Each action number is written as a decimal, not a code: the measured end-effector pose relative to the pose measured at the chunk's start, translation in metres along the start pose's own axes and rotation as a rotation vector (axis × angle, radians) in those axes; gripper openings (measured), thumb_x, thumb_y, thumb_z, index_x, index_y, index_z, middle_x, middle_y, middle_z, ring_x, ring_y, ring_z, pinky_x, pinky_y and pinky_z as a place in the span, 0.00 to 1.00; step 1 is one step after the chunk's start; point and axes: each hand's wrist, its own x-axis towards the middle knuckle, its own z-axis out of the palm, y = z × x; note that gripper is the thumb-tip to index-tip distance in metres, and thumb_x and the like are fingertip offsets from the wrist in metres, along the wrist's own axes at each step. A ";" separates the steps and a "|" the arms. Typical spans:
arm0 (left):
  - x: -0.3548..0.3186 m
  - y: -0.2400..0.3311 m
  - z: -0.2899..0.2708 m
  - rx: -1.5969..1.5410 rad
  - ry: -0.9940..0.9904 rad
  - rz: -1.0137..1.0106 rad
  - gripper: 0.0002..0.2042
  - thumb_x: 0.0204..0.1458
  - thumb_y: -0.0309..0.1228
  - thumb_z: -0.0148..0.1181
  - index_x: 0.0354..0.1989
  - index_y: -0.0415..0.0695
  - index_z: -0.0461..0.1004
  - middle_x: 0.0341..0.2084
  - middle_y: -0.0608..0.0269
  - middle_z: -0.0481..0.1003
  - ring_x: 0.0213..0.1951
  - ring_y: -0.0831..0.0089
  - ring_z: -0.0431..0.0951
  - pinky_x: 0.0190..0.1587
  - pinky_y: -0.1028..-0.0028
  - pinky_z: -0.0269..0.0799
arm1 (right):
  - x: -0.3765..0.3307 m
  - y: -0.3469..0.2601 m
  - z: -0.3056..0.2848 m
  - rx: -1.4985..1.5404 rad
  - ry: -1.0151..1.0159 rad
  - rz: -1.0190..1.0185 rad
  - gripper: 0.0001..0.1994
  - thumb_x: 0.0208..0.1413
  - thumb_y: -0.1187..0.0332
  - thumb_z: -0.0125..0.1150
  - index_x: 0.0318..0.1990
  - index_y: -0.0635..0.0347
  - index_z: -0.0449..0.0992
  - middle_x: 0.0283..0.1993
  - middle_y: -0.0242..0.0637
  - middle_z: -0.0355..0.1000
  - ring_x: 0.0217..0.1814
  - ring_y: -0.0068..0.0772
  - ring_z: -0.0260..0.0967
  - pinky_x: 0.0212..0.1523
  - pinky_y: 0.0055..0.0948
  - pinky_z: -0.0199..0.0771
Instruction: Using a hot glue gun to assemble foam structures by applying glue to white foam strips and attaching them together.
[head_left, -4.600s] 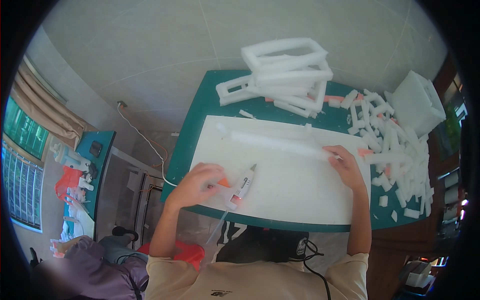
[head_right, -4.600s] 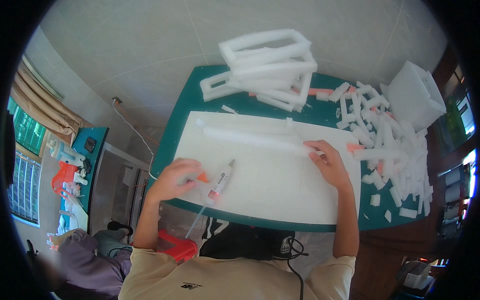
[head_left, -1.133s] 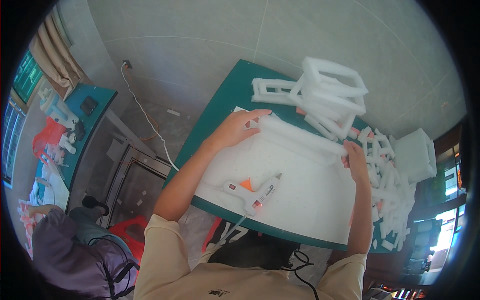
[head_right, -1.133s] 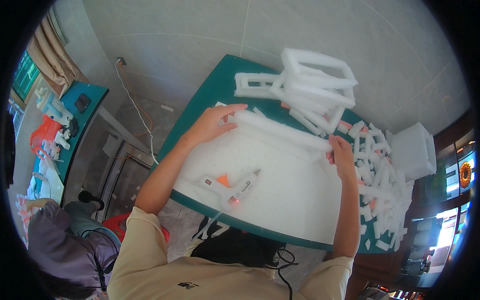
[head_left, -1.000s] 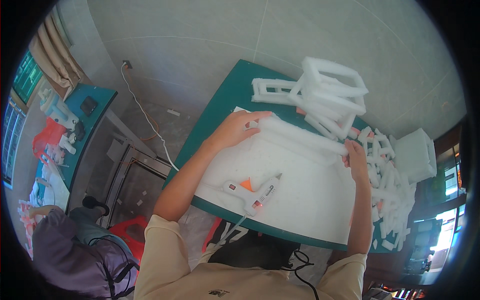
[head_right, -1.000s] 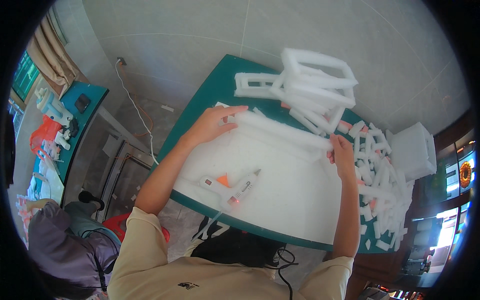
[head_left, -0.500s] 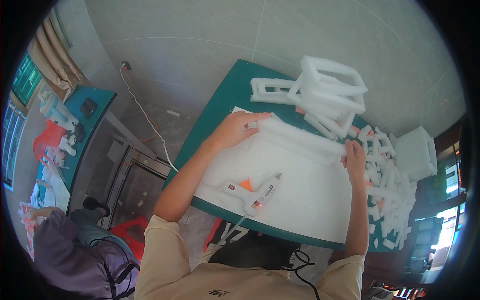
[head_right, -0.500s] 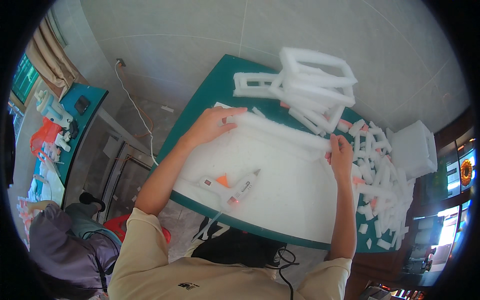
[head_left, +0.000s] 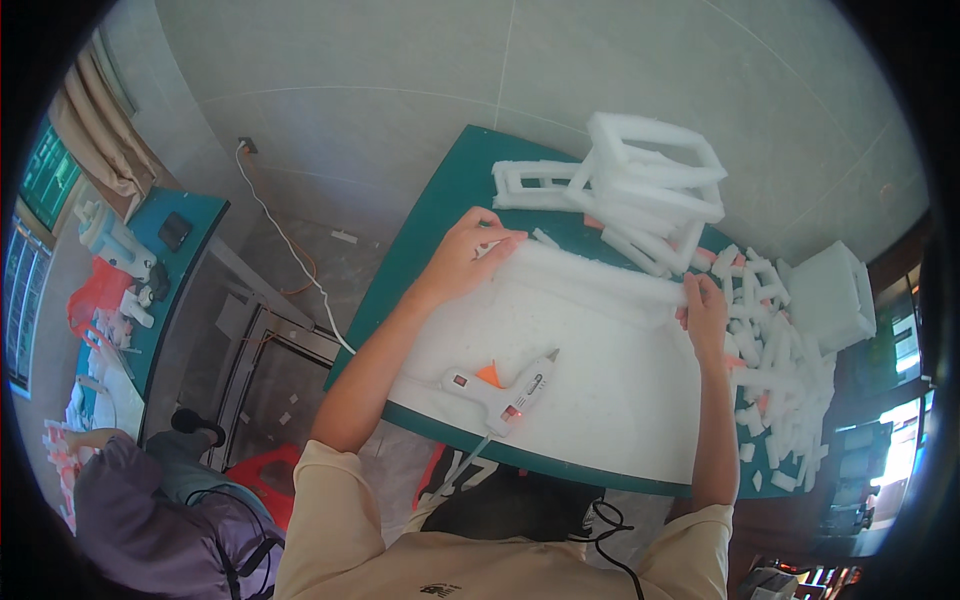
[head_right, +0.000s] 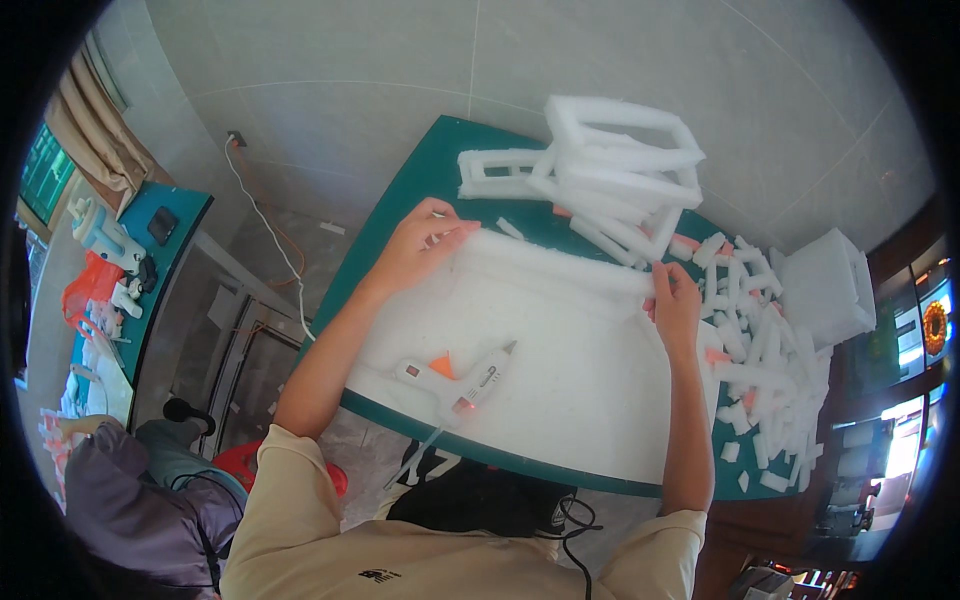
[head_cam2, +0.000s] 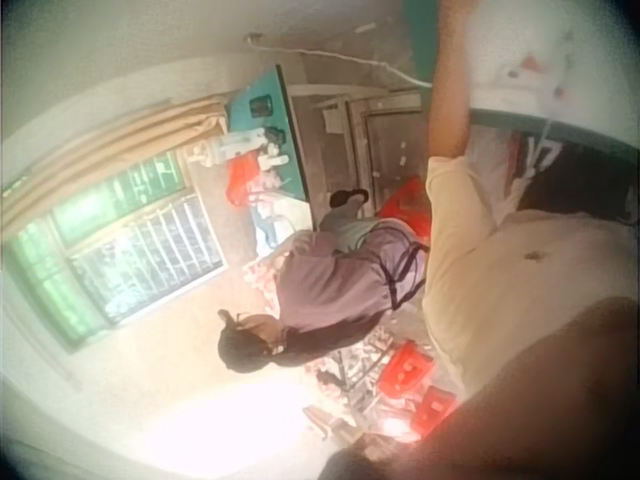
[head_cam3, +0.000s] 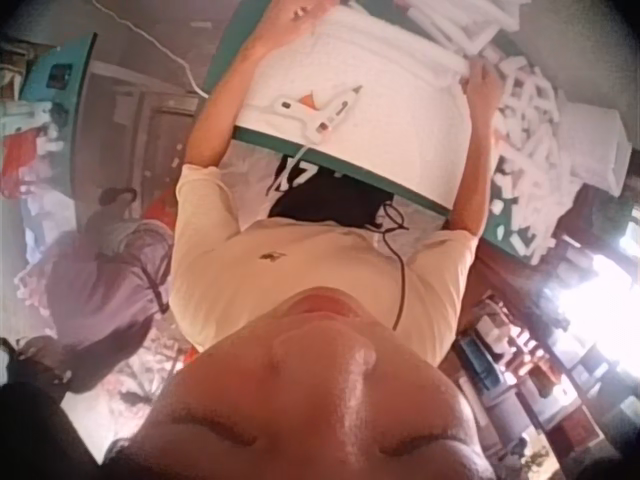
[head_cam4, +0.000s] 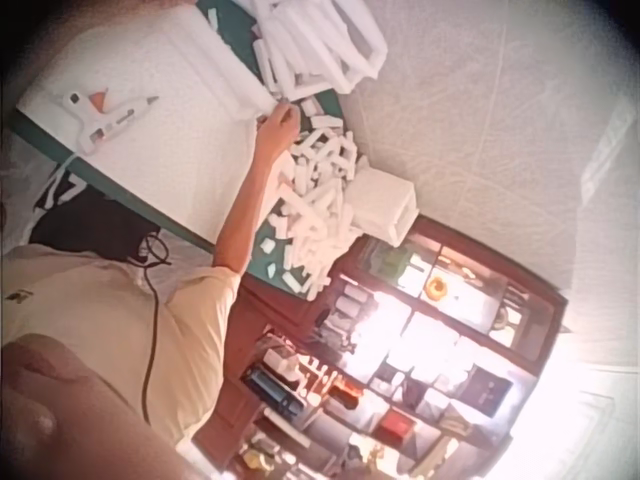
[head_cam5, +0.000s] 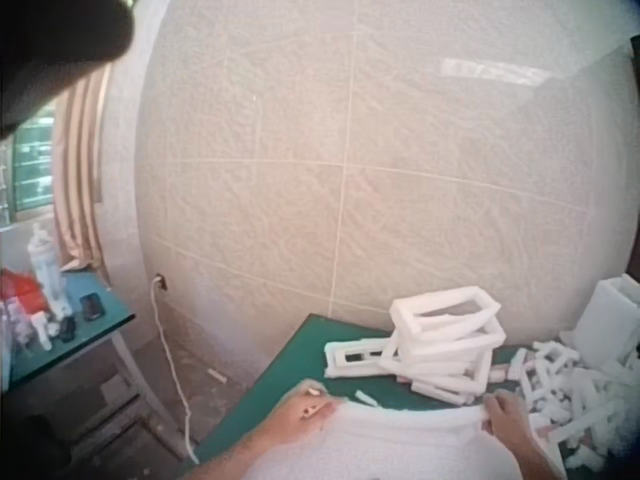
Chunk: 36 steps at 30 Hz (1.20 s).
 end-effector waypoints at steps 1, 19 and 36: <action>0.001 0.001 0.000 0.000 -0.002 0.003 0.12 0.57 0.35 0.58 0.48 0.51 0.80 0.37 0.64 0.73 0.33 0.77 0.71 0.37 0.77 0.69 | 0.000 -0.002 -0.001 -0.014 -0.005 -0.014 0.14 0.64 0.60 0.52 0.30 0.59 0.72 0.14 0.30 0.66 0.12 0.15 0.59 0.14 0.19 0.55; 0.004 -0.004 0.002 -0.114 0.124 0.052 0.05 0.48 0.29 0.67 0.32 0.43 0.81 0.27 0.68 0.73 0.22 0.80 0.63 0.25 0.79 0.61 | 0.006 0.011 -0.001 0.148 -0.082 0.002 0.17 0.65 0.56 0.50 0.32 0.61 0.73 0.17 0.30 0.66 0.15 0.15 0.60 0.16 0.18 0.58; 0.002 -0.012 0.003 -0.103 0.138 0.013 0.05 0.49 0.26 0.66 0.34 0.43 0.81 0.24 0.68 0.72 0.23 0.82 0.65 0.26 0.80 0.60 | -0.015 0.020 -0.024 0.319 -0.272 0.023 0.15 0.66 0.58 0.48 0.44 0.59 0.73 0.25 0.29 0.69 0.25 0.15 0.63 0.21 0.16 0.60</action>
